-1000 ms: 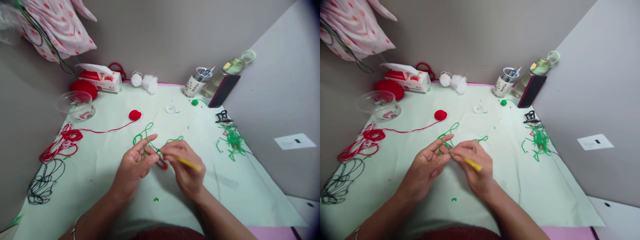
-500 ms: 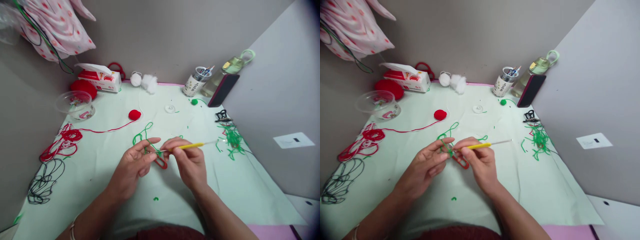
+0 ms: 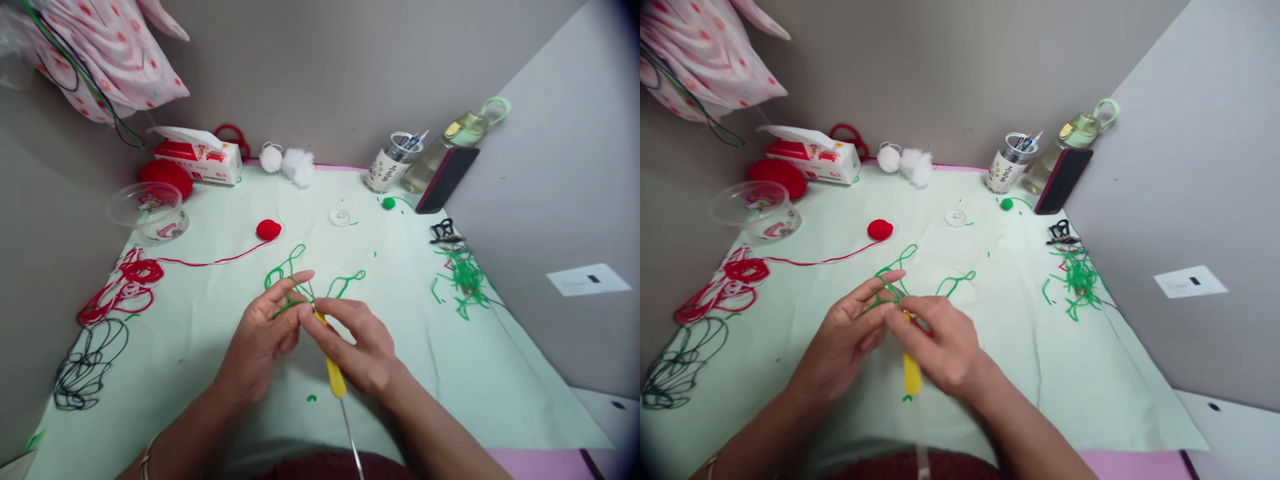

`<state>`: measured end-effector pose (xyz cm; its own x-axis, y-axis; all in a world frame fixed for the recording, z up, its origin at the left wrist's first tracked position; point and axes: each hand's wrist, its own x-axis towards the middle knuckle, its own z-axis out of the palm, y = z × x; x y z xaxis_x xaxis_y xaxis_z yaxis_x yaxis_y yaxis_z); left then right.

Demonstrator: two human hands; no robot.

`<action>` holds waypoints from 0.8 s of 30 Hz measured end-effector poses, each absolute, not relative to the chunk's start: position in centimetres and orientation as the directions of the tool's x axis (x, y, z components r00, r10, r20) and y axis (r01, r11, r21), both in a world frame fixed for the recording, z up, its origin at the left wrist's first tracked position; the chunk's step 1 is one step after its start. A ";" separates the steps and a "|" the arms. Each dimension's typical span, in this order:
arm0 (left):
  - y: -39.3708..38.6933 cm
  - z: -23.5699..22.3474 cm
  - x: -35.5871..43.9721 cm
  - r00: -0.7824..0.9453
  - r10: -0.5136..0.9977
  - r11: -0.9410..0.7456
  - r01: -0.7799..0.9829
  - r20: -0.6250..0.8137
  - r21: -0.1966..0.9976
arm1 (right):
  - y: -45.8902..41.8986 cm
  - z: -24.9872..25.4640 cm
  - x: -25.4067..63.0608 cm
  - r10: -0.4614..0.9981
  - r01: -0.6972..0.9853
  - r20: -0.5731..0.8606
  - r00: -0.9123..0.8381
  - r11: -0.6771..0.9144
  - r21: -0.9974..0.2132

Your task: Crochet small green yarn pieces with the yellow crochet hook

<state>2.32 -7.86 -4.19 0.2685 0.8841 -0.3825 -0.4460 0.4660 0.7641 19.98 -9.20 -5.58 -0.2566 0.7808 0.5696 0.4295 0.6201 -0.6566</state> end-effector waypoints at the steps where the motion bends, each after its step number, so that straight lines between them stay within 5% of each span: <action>1: -7.9 -4.2 2.4 0.305 0.867 0.497 -0.467 -0.394 0.732 | -9.3 -5.8 20.0 0.768 0.456 0.566 -0.298 0.636 -0.622; 4: -7.7 -4.4 2.4 0.426 0.804 0.592 -0.510 -0.414 0.624 | -9.1 -5.8 19.9 0.777 0.444 0.578 -0.249 0.622 -0.645; 6: -7.5 -4.4 2.3 0.434 0.798 0.601 -0.516 -0.419 0.610 | -8.7 -5.4 19.8 0.829 0.333 0.550 -0.096 0.548 -0.767; 11: -7.6 -4.3 2.2 0.270 0.883 0.468 -0.442 -0.384 0.766 | -7.9 -4.8 19.4 0.970 -0.133 0.242 0.004 0.240 -0.962; 14: -8.2 -4.5 2.6 0.224 0.902 0.430 -0.389 -0.369 0.815 | -8.2 -5.6 19.1 0.917 0.104 0.399 -0.019 0.398 -0.911; 17: -8.5 -4.6 3.0 0.246 0.889 0.457 -0.419 -0.386 0.785 | -8.9 -6.5 18.8 0.731 0.506 0.667 -0.146 0.634 -0.584; 19: -8.5 -4.6 3.1 0.302 0.858 0.513 -0.452 -0.416 0.730 | -9.0 -6.6 18.8 0.679 0.569 0.709 -0.193 0.666 -0.483; 24: -7.5 -4.3 2.2 0.423 0.805 0.591 -0.510 -0.417 0.625 | -8.3 -5.1 19.5 0.851 0.263 0.525 0.002 0.506 -0.822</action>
